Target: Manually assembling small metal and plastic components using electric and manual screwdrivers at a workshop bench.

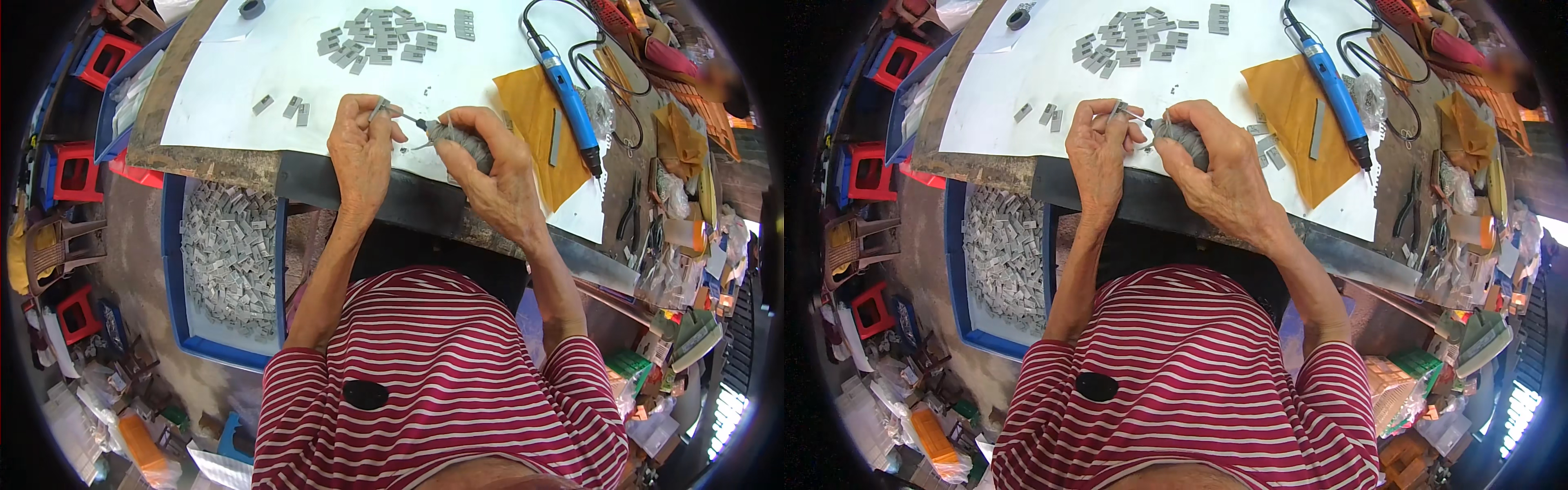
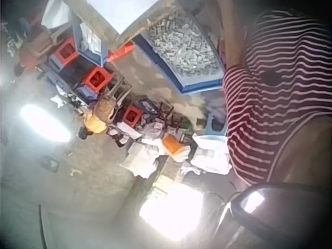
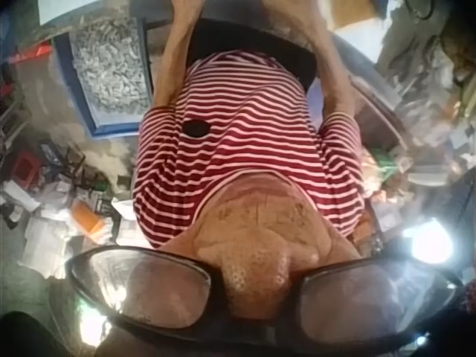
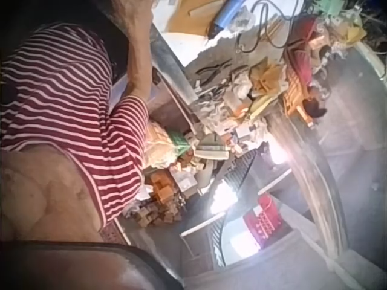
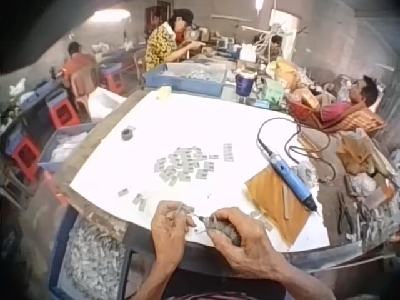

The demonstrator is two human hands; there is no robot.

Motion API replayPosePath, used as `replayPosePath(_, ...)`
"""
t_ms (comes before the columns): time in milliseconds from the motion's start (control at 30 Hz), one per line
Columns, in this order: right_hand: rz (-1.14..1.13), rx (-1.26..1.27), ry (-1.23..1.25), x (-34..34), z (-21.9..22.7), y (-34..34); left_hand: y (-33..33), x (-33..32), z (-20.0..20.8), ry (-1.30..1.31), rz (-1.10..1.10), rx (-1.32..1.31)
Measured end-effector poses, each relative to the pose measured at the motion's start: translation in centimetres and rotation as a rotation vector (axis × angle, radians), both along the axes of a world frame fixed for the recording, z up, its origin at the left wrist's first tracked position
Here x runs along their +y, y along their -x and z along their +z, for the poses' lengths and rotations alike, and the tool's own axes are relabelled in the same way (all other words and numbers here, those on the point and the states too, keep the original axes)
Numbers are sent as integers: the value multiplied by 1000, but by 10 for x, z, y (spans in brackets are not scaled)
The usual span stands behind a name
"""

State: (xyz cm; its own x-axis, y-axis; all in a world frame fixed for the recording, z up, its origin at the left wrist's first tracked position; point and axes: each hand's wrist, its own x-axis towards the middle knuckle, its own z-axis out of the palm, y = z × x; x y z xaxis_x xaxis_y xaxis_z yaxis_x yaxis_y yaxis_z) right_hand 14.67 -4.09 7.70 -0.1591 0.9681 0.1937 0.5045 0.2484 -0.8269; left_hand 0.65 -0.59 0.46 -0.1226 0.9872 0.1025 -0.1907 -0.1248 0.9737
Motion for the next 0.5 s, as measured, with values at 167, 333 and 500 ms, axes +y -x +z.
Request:
replayPosePath(167,-45,70,-56,-4,-14,4,1,-1,1,10,-21,-51)
replayPosePath(333,-74,177,128,-9,-16,2,1,0,1,-7,-49,-125)
replayPosePath(500,-75,230,185,-12,-18,5,3,0,-2,-17,-61,-181)
